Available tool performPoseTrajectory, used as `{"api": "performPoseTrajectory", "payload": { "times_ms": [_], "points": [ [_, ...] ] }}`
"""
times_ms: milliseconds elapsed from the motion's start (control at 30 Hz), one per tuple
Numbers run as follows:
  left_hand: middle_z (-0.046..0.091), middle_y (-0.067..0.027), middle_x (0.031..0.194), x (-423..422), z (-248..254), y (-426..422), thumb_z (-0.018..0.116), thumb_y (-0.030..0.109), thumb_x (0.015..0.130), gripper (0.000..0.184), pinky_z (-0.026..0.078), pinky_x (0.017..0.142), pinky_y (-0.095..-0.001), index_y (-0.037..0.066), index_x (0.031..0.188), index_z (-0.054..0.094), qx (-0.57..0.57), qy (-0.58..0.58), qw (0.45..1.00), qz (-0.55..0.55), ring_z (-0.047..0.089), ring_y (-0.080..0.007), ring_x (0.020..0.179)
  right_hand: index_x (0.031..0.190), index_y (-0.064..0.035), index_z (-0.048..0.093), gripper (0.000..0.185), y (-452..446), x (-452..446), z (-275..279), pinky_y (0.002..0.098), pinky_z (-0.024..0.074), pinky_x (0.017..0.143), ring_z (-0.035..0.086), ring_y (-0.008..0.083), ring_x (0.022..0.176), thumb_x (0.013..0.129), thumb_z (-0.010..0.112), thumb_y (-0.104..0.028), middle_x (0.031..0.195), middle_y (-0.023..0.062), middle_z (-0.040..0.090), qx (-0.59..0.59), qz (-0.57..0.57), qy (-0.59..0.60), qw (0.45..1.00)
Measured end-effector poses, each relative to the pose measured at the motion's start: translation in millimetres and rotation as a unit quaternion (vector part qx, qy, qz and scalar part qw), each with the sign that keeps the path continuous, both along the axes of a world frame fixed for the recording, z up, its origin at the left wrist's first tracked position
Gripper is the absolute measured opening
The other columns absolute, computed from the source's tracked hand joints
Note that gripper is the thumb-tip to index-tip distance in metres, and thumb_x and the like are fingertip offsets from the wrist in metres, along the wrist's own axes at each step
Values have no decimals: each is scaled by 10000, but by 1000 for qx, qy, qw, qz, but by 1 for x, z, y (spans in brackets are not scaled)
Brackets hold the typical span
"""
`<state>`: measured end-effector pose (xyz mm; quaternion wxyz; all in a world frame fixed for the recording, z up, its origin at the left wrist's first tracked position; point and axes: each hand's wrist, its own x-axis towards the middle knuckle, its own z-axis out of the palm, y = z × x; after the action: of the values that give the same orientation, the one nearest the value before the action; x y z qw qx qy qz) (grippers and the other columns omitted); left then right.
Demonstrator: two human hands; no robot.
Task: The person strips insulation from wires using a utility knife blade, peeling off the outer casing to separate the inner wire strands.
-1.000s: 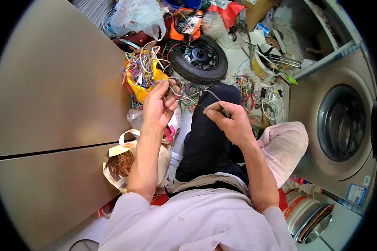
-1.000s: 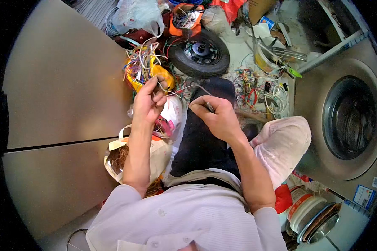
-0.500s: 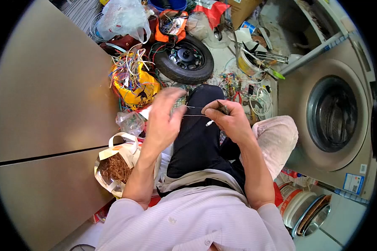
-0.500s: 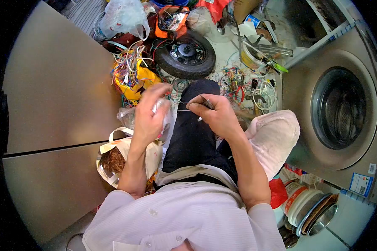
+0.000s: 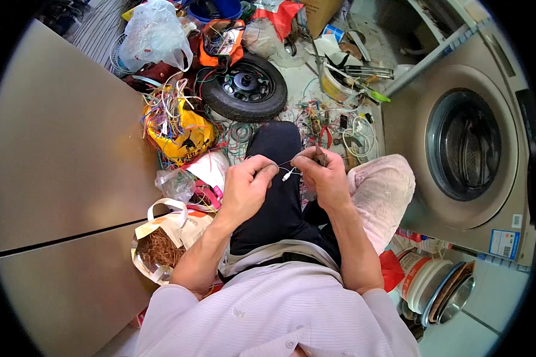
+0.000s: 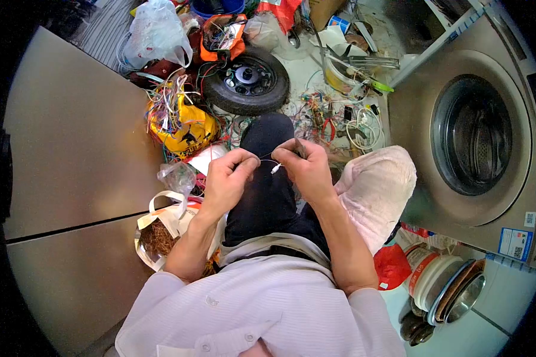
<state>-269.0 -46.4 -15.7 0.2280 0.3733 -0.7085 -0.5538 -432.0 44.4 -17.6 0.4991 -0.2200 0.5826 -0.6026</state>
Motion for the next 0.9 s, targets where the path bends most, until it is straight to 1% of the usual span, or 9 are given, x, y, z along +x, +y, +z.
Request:
{"api": "performPoseTrajectory", "payload": {
  "times_ms": [200, 367, 467, 567, 600, 633, 667, 767, 900],
  "points": [
    [484, 67, 593, -4, -13, 8, 635, 122, 925, 96, 244, 429, -198, 36, 899, 668, 249, 167, 948, 104, 367, -15, 473, 835, -33, 688, 68, 9, 4, -6, 198, 283, 440, 409, 11, 484, 870, 686, -92, 615, -58, 539, -27, -45, -52, 997],
    [469, 80, 587, -7, -14, 7, 631, 120, 925, 92, 228, 407, -203, 39, 889, 658, 233, 205, 940, 144, 340, -14, 442, 845, -17, 695, 110, 15, 3, -5, 204, 319, 482, 434, 9, 542, 880, 697, -121, 651, -66, 552, -14, -58, 28, 998],
    [583, 49, 685, -3, -12, 1, 624, 126, 935, 124, 345, 497, -192, 21, 915, 687, 273, 155, 946, 81, 459, -13, 562, 851, -12, 695, 98, 17, -1, 0, 214, 320, 473, 431, 23, 527, 888, 679, -102, 634, -53, 542, -12, -53, 81, 995],
    [702, -31, 870, 3, -19, 1, 635, 138, 923, 185, 472, 788, -248, -19, 981, 715, 192, 73, 979, 10, 610, -88, 830, 868, -4, 693, 108, 16, -5, -7, 225, 351, 507, 453, 39, 558, 895, 671, -106, 636, -37, 551, -6, -19, 128, 992],
    [702, -31, 870, 6, -20, 0, 635, 138, 923, 185, 472, 788, -248, -19, 981, 715, 193, 70, 979, 11, 610, -88, 830, 883, 2, 693, 137, 15, -7, -13, 230, 394, 568, 488, 44, 628, 898, 679, -133, 668, -32, 579, -3, 9, 153, 988],
    [701, -31, 864, 8, -21, -1, 639, 136, 919, 182, 472, 775, -244, -21, 973, 714, 208, 66, 976, 21, 609, -87, 820, 943, -3, 696, 152, 14, -8, -20, 291, 463, 631, 586, 144, 682, 887, 680, -143, 736, 54, 641, 19, 36, 255, 966],
    [700, -31, 857, 10, -22, -2, 643, 135, 915, 179, 473, 761, -240, -22, 965, 713, 223, 63, 972, 30, 608, -86, 811, 943, -3, 696, 152, 16, -11, -27, 291, 463, 631, 586, 144, 682, 887, 680, -143, 736, 54, 641, 19, 37, 252, 967],
    [699, -36, 851, 16, -28, -9, 653, 126, 906, 172, 475, 746, -236, -30, 947, 711, 214, 82, 973, 27, 610, -87, 787, 1034, -31, 705, 202, 19, -20, -28, 374, 514, 773, 654, 326, 915, 859, 684, -130, 1011, 165, 670, 33, 50, 452, 890],
    [698, -35, 843, 14, -11, -10, 651, 124, 908, 171, 477, 733, -232, -34, 943, 705, 196, 42, 980, 13, 610, -78, 774, 1070, -41, 700, 242, 16, -16, 6, 352, 516, 836, 661, 309, 959, 833, 713, -88, 1035, 154, 676, -70, -37, 438, 895]
  ]
}}
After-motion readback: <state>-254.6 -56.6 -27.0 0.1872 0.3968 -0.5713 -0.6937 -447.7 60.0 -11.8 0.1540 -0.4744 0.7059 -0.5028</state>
